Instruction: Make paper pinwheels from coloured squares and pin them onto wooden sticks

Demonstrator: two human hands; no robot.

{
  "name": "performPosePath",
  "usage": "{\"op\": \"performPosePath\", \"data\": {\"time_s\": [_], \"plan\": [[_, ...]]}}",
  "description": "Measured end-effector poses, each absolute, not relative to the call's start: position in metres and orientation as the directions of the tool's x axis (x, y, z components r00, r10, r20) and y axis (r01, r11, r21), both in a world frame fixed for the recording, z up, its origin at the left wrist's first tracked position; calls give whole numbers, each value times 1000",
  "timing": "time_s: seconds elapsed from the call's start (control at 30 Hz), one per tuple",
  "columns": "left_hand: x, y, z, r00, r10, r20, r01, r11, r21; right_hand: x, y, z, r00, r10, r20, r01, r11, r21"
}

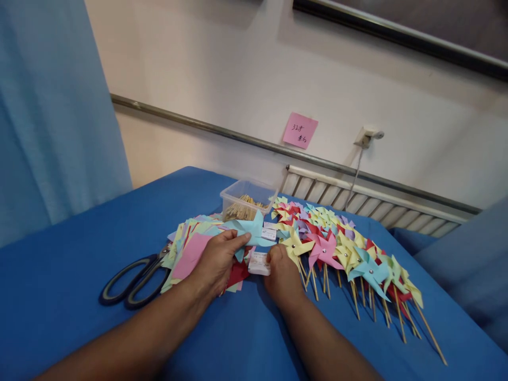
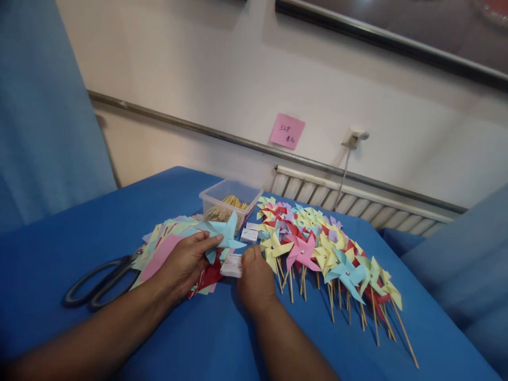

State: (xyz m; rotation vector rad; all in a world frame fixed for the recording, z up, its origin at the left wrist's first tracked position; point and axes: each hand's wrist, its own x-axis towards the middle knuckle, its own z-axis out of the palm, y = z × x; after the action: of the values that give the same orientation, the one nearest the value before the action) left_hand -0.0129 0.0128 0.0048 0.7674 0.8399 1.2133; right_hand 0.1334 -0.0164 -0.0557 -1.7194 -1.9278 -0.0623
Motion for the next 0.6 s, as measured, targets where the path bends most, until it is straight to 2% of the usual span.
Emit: {"op": "performPosePath", "data": {"time_s": [0.17, 0.3, 0.47, 0.6], "plan": [[-14, 13, 3, 152, 981, -120, -471, 178, 864, 136, -14, -58, -6, 912, 410, 947, 137, -291], [-14, 12, 4, 151, 980, -130, -464, 187, 866, 139, -16, -57, -18, 914, 405, 919, 175, -355], [-13, 11, 5, 159, 977, -141, -459, 200, 866, 140, -19, -55, -131, 912, 388, 870, 294, -397], [-14, 11, 3, 166, 978, -124, -453, 187, 872, 144, -18, -57, -64, 900, 432, 832, 287, -474]]}}
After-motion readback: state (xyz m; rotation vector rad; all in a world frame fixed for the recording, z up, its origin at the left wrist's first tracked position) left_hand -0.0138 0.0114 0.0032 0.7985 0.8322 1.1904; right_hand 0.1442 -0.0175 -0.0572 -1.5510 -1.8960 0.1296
